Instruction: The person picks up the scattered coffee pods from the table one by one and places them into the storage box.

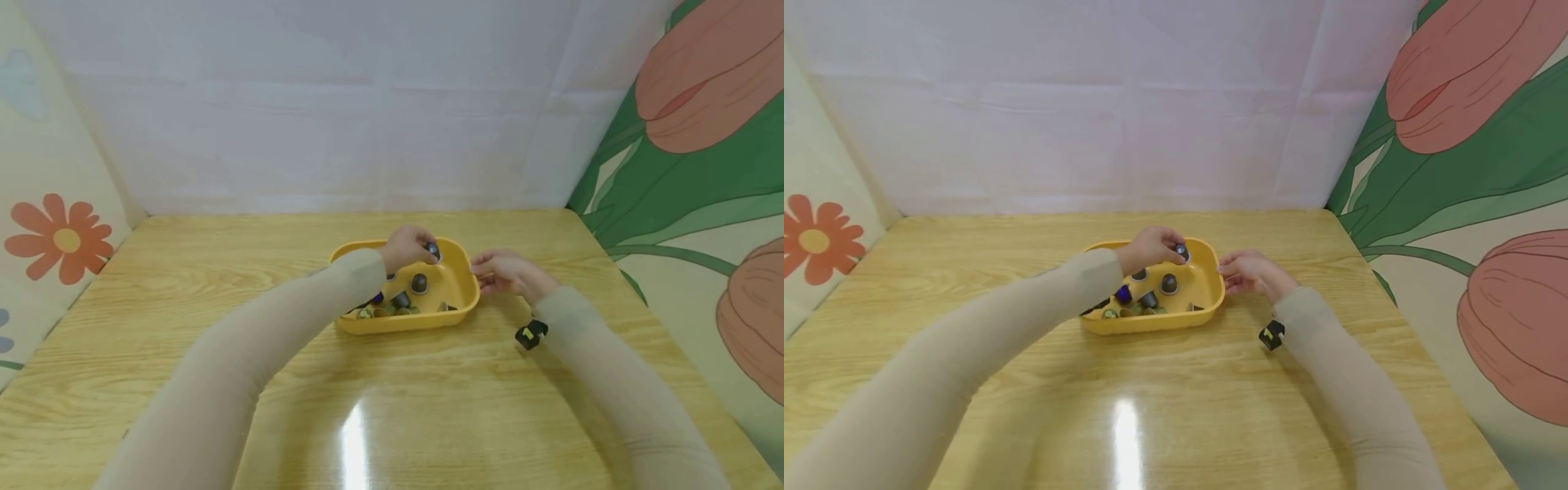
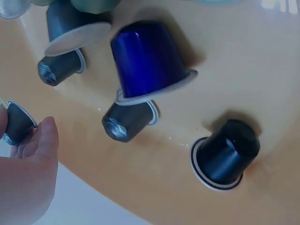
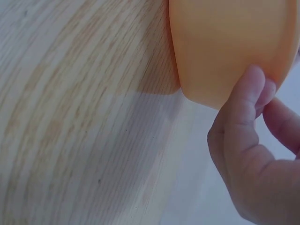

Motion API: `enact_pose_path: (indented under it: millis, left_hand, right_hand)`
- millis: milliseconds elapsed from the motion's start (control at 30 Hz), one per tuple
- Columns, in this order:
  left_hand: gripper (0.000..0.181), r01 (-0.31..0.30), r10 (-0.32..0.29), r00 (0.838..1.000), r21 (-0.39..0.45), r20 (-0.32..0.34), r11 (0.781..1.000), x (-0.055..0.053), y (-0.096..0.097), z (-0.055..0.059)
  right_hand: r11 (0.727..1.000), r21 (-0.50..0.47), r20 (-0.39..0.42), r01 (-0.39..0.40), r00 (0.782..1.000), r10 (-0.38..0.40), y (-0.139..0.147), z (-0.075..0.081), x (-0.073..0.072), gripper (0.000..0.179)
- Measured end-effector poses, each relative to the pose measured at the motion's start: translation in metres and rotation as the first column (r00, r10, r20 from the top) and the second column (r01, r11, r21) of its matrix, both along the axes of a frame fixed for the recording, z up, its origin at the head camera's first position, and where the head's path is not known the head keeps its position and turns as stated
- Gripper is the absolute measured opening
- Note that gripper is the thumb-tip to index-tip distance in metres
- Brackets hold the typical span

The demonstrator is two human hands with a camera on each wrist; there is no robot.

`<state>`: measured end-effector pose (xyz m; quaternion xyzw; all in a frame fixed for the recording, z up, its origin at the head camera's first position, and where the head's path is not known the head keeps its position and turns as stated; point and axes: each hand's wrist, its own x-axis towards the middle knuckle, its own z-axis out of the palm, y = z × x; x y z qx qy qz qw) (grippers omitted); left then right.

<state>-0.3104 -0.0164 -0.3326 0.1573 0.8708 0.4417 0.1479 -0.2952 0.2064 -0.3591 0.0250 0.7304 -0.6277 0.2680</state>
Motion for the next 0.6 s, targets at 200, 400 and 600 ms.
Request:
enact_pose_path:
  millis: [200,400,600]
  left_hand:
    - [0.047,0.007,-0.007,1.000,0.017,0.026,1.000,0.002,-0.001,-0.001]
    - [0.050,-0.022,0.012,0.995,0.092,0.104,0.996,-0.003,-0.007,-0.003]
    - [0.049,-0.024,0.009,0.991,0.114,0.130,0.993,0.003,-0.013,0.003]
  right_hand:
    - [1.000,-0.001,0.007,-0.003,1.000,0.003,-0.002,-0.001,0.000,0.020]
    - [1.000,0.003,0.006,-0.005,1.000,0.005,-0.003,-0.001,0.000,0.021]
    - [1.000,-0.002,0.000,-0.003,1.000,0.003,-0.001,-0.002,0.001,0.018]
